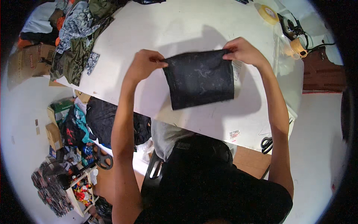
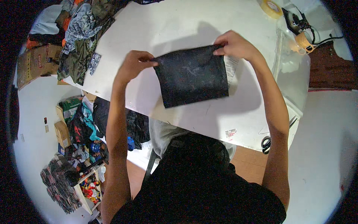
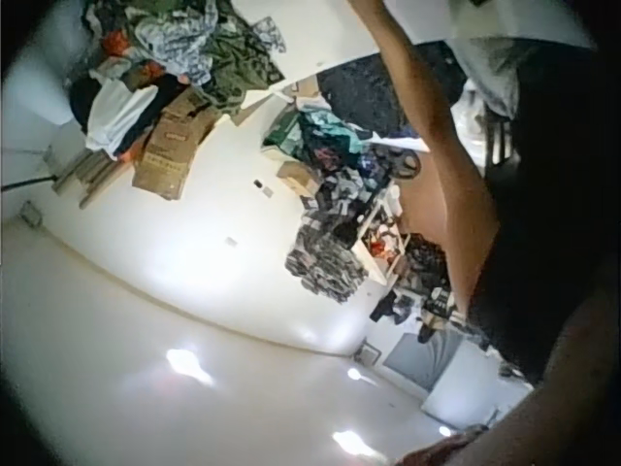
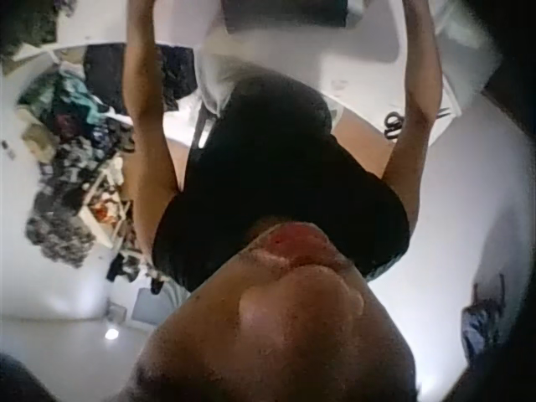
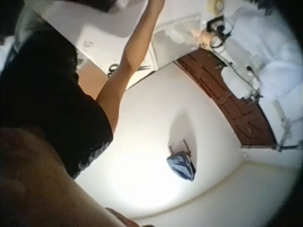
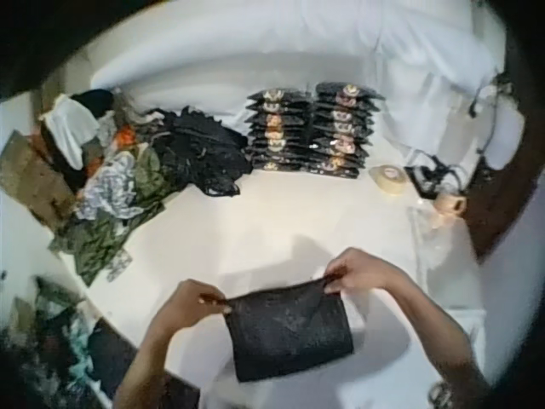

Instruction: Folding a black shirt on a white table.

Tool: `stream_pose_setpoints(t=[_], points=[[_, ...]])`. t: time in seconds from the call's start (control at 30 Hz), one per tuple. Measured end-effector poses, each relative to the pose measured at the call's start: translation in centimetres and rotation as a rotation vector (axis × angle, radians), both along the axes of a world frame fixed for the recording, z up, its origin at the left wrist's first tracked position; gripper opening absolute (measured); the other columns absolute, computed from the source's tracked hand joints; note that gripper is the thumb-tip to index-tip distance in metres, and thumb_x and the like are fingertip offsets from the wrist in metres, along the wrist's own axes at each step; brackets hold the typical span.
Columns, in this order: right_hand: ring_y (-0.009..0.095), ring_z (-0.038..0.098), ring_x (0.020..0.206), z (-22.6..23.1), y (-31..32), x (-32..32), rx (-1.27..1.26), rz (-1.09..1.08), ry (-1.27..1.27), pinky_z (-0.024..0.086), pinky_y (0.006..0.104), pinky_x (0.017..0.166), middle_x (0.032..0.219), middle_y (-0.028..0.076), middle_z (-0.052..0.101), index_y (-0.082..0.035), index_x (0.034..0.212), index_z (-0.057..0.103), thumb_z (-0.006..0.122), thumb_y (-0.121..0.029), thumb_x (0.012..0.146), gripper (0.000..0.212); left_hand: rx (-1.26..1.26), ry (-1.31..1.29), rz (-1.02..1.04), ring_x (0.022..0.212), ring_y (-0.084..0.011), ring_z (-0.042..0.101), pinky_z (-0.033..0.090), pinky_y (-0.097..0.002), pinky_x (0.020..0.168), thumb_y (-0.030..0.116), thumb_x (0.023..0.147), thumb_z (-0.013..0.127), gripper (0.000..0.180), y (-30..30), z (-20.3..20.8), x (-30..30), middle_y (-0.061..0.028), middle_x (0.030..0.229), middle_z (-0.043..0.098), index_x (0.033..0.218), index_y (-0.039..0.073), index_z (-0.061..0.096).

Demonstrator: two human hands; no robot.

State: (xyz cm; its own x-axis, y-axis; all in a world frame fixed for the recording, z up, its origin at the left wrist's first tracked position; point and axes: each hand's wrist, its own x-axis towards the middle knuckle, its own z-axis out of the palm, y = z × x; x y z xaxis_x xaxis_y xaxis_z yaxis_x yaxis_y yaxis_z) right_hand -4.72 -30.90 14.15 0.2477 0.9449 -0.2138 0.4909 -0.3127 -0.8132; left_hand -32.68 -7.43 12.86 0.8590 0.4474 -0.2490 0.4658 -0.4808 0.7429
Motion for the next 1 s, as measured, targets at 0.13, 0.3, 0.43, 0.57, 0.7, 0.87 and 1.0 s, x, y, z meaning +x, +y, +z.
stream_pose_setpoints(t=[0.13, 0.3, 0.43, 0.57, 0.7, 0.87, 1.0], points=[[0.019, 0.065, 0.079, 5.6, -2.3, -4.6, 0.343, -0.278, -0.348, 0.051, 0.0295, 0.076, 0.087, 0.008, 0.069, 0.001, 0.097, 0.068, 0.072, 0.004, 0.078, 0.020, 0.295, -0.408, -0.022, 0.070, -0.0202, 0.063, 0.051, -0.0309, 0.065, 0.002, 0.077, 0.074, 0.012, -2.4, 6.7, -1.0, -0.0115, 0.078, 0.066, 0.087, -0.002, 0.070], [0.033, 0.063, 0.087, -0.9, -6.3, -8.8, 0.525, -0.355, -0.604, 0.054, 0.0395, 0.077, 0.094, 0.013, 0.066, -0.002, 0.094, 0.068, 0.066, 0.011, 0.069, 0.028, 0.922, -0.429, -0.070, 0.081, -0.0260, 0.061, 0.045, -0.0391, 0.072, -0.001, 0.075, 0.067, 0.017, -5.4, 0.1, -3.6, -0.0064, 0.091, 0.068, 0.090, 0.006, 0.069], [0.031, 0.063, 0.088, -10.0, -7.3, -11.1, 0.527, -0.363, -0.567, 0.055, 0.0379, 0.077, 0.095, 0.013, 0.065, -0.001, 0.093, 0.069, 0.068, 0.011, 0.069, 0.027, 0.737, -0.532, -0.117, 0.089, -0.0247, 0.063, 0.047, -0.0374, 0.075, -0.002, 0.072, 0.069, 0.022, -8.1, -8.1, -5.6, -0.0079, 0.099, 0.067, 0.093, 0.002, 0.068], [0.030, 0.063, 0.090, -11.0, -7.9, -11.5, 0.553, -0.436, -0.544, 0.055, 0.0367, 0.075, 0.098, 0.013, 0.064, -0.001, 0.094, 0.068, 0.069, 0.010, 0.069, 0.028, 0.625, -0.551, 0.001, 0.087, -0.0281, 0.063, 0.051, -0.0392, 0.074, -0.005, 0.070, 0.070, 0.028, -9.3, -8.6, -5.9, -0.0103, 0.105, 0.066, 0.098, 0.000, 0.067], [0.031, 0.063, 0.089, -10.3, -8.8, -12.9, 0.485, -0.459, -0.439, 0.054, 0.0342, 0.076, 0.101, 0.012, 0.063, -0.001, 0.096, 0.068, 0.069, 0.009, 0.071, 0.028, 0.535, -0.512, 0.078, 0.088, -0.0308, 0.064, 0.053, -0.0395, 0.078, -0.006, 0.073, 0.069, 0.026, -10.0, -8.9, -6.9, -0.0121, 0.104, 0.065, 0.098, -0.001, 0.066], [0.023, 0.064, 0.086, -9.5, -9.9, -12.2, 0.557, -0.554, -0.228, 0.052, 0.0304, 0.074, 0.098, 0.011, 0.064, 0.000, 0.099, 0.066, 0.068, 0.006, 0.077, 0.022, -0.027, -0.539, 0.216, 0.098, -0.0206, 0.064, 0.052, -0.0310, 0.085, -0.005, 0.085, 0.063, 0.025, -9.0, -8.4, -8.1, -0.0108, 0.108, 0.066, 0.110, -0.002, 0.064], [0.020, 0.063, 0.085, -10.2, -9.1, -12.0, 0.447, -0.782, 0.133, 0.051, 0.0282, 0.074, 0.092, 0.010, 0.066, 0.000, 0.098, 0.066, 0.068, 0.003, 0.083, 0.015, -0.407, -0.459, 0.555, 0.085, -0.0146, 0.063, 0.051, -0.0279, 0.077, 0.012, 0.091, 0.069, 0.024, -7.8, -7.1, -6.4, -0.0100, 0.095, 0.069, 0.108, -0.004, 0.064]])
